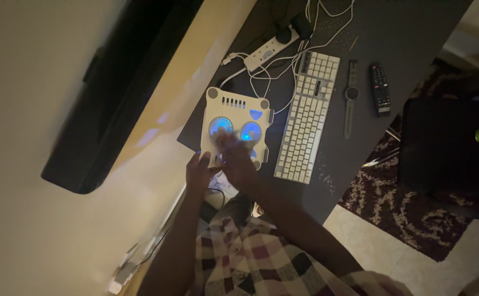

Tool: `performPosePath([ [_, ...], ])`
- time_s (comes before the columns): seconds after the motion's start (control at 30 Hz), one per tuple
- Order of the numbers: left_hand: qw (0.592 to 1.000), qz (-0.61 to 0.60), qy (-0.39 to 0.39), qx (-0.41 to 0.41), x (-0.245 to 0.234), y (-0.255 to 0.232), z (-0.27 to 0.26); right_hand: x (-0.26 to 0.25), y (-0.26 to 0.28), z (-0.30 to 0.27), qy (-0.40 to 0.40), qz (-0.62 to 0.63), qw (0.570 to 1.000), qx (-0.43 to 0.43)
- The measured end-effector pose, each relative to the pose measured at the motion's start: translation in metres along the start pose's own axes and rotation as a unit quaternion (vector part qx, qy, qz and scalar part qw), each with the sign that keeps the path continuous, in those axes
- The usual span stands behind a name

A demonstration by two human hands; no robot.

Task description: Cleaning a desk and electronic equipment using a cloth.

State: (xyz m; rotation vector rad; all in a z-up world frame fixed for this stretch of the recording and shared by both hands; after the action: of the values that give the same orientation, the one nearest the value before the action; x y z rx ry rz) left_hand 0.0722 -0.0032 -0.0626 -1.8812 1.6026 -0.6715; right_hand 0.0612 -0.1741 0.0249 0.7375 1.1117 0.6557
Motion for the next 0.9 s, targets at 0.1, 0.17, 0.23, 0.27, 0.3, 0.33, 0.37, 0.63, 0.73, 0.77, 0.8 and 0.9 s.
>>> performPosePath([
  [0.1, 1.000, 0.005, 0.008, -0.014, 0.006, -0.005, -0.010, -0.002, 0.017, 0.004, 0.074, -0.022, 0.997, -0.027],
  [0.17, 0.999, -0.012, 0.048, 0.001, 0.013, -0.007, -0.016, 0.008, 0.003, 0.009, 0.138, -0.043, 0.988, 0.051],
  [0.23, 0.999, -0.019, 0.045, -0.008, 0.014, -0.007, -0.017, 0.022, -0.002, -0.015, 0.059, -0.002, 0.997, 0.048],
  [0.27, 0.999, -0.029, 0.040, -0.011, 0.017, -0.008, -0.015, 0.020, -0.005, -0.022, -0.019, 0.039, 0.998, 0.036],
  [0.3, 0.999, -0.030, 0.044, -0.012, 0.014, 0.003, -0.005, 0.022, 0.001, -0.034, -0.020, 0.036, 0.998, 0.037],
  [0.33, 0.999, -0.023, 0.031, 0.000, 0.006, 0.015, 0.002, 0.031, -0.004, -0.053, 0.015, 0.057, 0.992, 0.112],
  [0.37, 1.000, -0.015, 0.018, 0.012, -0.003, 0.027, 0.008, 0.041, -0.006, -0.073, 0.050, 0.078, 0.978, 0.186],
  [0.63, 0.999, -0.046, -0.017, 0.001, 0.018, -0.015, -0.025, -0.006, -0.006, -0.055, -0.002, -0.002, 1.000, 0.031],
  [0.73, 0.998, -0.055, -0.016, 0.004, 0.017, -0.007, -0.022, 0.015, -0.043, -0.088, 0.020, 0.142, 0.978, 0.155],
  [0.77, 0.998, -0.054, -0.023, 0.008, 0.016, -0.002, -0.018, 0.036, -0.061, -0.107, 0.068, 0.310, 0.910, 0.269],
  [0.8, 0.998, -0.056, -0.021, 0.007, 0.018, -0.003, -0.017, 0.030, -0.062, -0.102, 0.068, 0.308, 0.910, 0.268],
  [0.9, 0.996, -0.075, -0.039, -0.010, 0.015, -0.001, -0.020, 0.015, -0.042, -0.088, 0.149, -0.015, 0.981, 0.121],
])
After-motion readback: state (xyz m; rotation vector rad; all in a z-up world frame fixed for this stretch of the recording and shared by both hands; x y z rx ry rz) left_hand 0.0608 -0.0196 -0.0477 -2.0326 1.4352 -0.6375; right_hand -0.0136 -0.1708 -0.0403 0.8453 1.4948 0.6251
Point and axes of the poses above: each hand's wrist, its own z-axis towards the middle knuckle, its own x-axis out of the palm, y = z × x, the point moved 9 cm from there along z, towards the middle knuckle, and after that the axes turned 8 degrees about -y, right-handed, at the moved point
